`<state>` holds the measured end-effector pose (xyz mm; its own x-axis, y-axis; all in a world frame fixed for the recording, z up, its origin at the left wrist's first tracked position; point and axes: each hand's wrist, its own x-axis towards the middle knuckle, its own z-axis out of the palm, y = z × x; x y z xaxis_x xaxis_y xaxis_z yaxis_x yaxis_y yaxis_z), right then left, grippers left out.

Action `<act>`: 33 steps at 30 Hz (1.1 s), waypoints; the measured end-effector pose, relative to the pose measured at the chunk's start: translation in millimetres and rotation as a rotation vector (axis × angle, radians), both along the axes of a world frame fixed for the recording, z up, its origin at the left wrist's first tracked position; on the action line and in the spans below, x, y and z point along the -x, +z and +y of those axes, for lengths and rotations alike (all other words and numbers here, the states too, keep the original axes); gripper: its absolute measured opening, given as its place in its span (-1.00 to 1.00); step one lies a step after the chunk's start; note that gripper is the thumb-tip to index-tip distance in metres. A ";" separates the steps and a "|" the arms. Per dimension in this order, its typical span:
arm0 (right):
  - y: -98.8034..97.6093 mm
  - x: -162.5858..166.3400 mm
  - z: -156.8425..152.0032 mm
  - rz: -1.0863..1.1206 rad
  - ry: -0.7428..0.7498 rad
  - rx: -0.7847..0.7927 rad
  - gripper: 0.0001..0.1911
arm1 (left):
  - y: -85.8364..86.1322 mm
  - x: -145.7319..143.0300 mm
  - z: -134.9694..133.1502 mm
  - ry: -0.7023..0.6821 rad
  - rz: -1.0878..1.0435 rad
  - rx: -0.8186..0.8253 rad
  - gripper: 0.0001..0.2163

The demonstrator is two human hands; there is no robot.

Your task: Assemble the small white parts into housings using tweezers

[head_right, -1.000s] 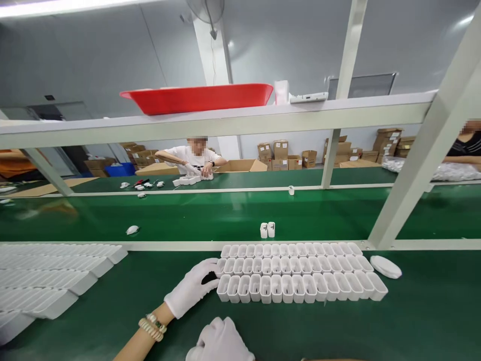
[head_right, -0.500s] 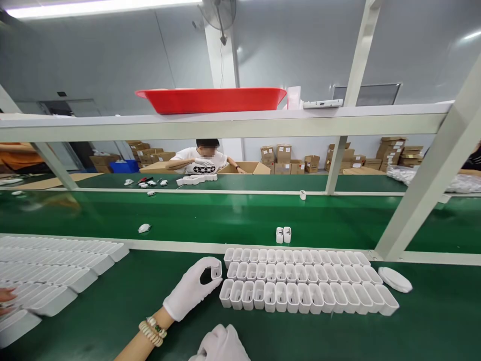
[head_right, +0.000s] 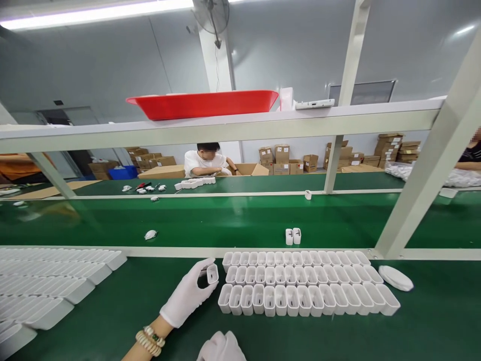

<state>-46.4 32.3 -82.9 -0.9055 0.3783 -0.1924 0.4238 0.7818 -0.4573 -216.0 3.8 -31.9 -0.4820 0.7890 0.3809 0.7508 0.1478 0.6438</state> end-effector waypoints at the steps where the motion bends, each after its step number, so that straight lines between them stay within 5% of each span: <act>1: -0.6 -1.7 0.6 0.017 0.005 -0.009 -0.90 | -0.1 0.1 0.0 -0.002 -0.003 0.002 -0.58; 8: -5.2 -14.9 5.3 0.159 0.197 -0.150 -0.84 | -3.2 3.6 -4.2 0.040 -0.030 0.051 -0.53; 18: 3.9 -13.6 4.6 0.158 0.249 -0.272 -0.80 | -2.1 6.0 -3.4 0.066 -0.014 0.090 -0.52; 24: 11.4 -23.2 11.5 0.312 0.488 -0.419 -0.79 | 2.7 4.2 1.4 0.076 -0.018 0.084 -0.50; 33: -1.6 -22.9 12.4 0.460 0.455 -0.472 -0.88 | 7.1 1.4 0.8 0.092 0.063 0.044 -0.56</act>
<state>-23.4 44.7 -84.5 -0.9403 -0.0986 0.3258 -0.1336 0.9872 -0.0868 -217.4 4.6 -24.8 -0.5291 0.7595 0.3783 0.7715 0.2449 0.5873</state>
